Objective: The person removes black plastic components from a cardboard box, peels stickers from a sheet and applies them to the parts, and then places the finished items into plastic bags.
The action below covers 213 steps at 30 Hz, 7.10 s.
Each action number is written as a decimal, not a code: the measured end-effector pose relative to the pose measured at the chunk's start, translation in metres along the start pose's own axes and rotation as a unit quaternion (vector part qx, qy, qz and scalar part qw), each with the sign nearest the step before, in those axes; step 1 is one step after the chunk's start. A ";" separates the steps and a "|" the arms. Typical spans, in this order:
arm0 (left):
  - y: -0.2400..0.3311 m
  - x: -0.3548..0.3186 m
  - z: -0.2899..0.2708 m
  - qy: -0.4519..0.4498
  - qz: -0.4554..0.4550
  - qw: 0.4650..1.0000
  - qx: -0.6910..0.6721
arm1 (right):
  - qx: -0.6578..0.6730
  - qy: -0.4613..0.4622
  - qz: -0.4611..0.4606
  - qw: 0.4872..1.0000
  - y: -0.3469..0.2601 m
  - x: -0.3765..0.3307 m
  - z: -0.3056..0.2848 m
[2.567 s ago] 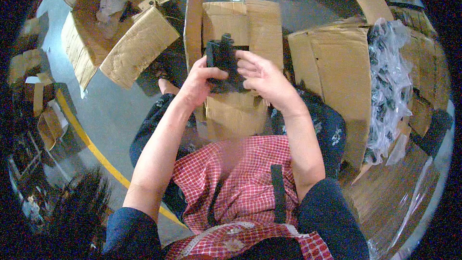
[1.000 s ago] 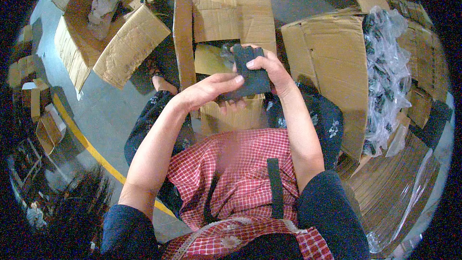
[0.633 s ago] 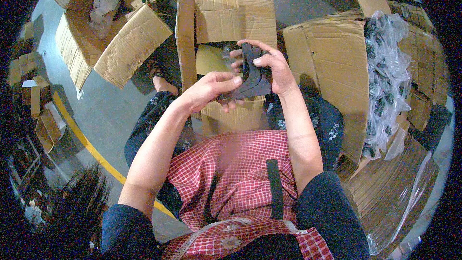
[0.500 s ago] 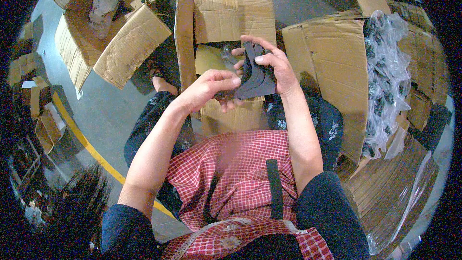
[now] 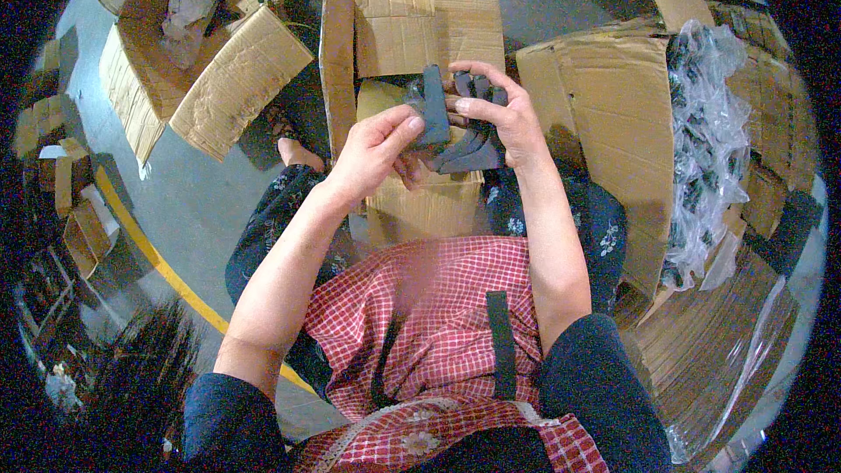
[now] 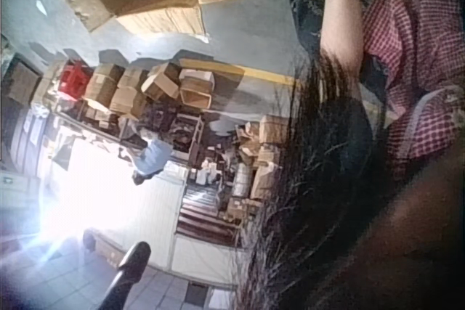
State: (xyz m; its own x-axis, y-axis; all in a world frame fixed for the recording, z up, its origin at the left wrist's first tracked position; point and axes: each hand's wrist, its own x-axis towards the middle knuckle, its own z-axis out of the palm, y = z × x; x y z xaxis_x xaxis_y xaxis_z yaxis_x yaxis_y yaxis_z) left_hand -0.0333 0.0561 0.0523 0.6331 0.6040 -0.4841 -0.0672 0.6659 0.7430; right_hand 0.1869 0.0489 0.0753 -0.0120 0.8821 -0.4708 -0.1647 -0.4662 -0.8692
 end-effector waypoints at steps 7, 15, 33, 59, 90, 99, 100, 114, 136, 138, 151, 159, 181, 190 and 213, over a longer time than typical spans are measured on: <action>-0.003 -0.004 0.002 -0.017 0.023 0.998 0.060 | 0.022 0.003 -0.009 1.000 -0.009 -0.004 0.019; 0.006 -0.010 0.005 -0.034 0.020 0.999 0.021 | -0.036 -0.028 -0.076 0.996 -0.013 -0.010 0.026; 0.007 -0.008 0.002 -0.056 0.071 0.996 -0.014 | 0.106 -0.035 -0.089 0.990 -0.013 -0.016 0.039; 0.002 -0.017 0.000 -0.071 -0.069 0.992 0.084 | 0.002 0.022 -0.023 0.999 0.011 -0.001 0.040; 0.033 -0.012 -0.057 0.278 0.162 0.943 -0.089 | -0.210 0.033 0.134 0.968 0.161 0.070 -0.012; 0.034 -0.015 -0.057 0.310 0.155 0.921 -0.176 | -0.502 0.160 -0.248 0.813 0.165 0.100 0.033; 0.035 -0.015 -0.059 0.309 0.158 0.920 -0.184 | -0.497 0.167 -0.255 0.812 0.165 0.100 0.036; 0.045 -0.018 -0.061 0.309 0.162 0.909 -0.226 | -0.792 0.035 -0.091 0.603 0.254 0.102 0.065; 0.032 -0.144 0.072 0.333 0.290 0.889 -0.121 | 0.130 -0.004 0.037 0.991 -0.063 -0.115 0.033; 0.028 -0.179 0.103 0.338 0.304 0.872 -0.180 | 0.151 -0.033 0.066 0.986 -0.060 -0.128 0.030; -0.035 -0.296 0.202 0.266 0.210 0.920 -0.195 | 0.068 -0.154 0.165 0.972 -0.001 -0.242 0.031; -0.043 -0.308 0.213 0.279 0.205 0.924 -0.160 | -0.464 -0.016 -0.417 0.782 -0.061 -0.316 0.029; -0.007 -0.338 0.268 0.280 0.359 0.890 -0.024 | -0.049 -0.196 -0.071 0.977 -0.089 -0.357 0.036; -0.012 -0.337 0.267 0.260 0.351 0.899 -0.027 | 0.084 -0.218 -0.007 0.972 -0.079 -0.369 0.040; -0.039 -0.327 0.265 0.296 0.329 0.896 -0.026 | -0.275 -0.072 -0.316 0.905 -0.066 -0.386 0.032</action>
State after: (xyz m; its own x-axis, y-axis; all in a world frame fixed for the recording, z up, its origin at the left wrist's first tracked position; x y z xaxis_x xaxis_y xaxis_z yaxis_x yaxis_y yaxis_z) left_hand -0.0331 -0.2835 0.3042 -0.0763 0.9897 -0.1210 -0.3217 0.0905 0.9425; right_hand 0.1705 -0.2586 0.3197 -0.2218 0.9654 0.1373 0.3322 0.2072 -0.9202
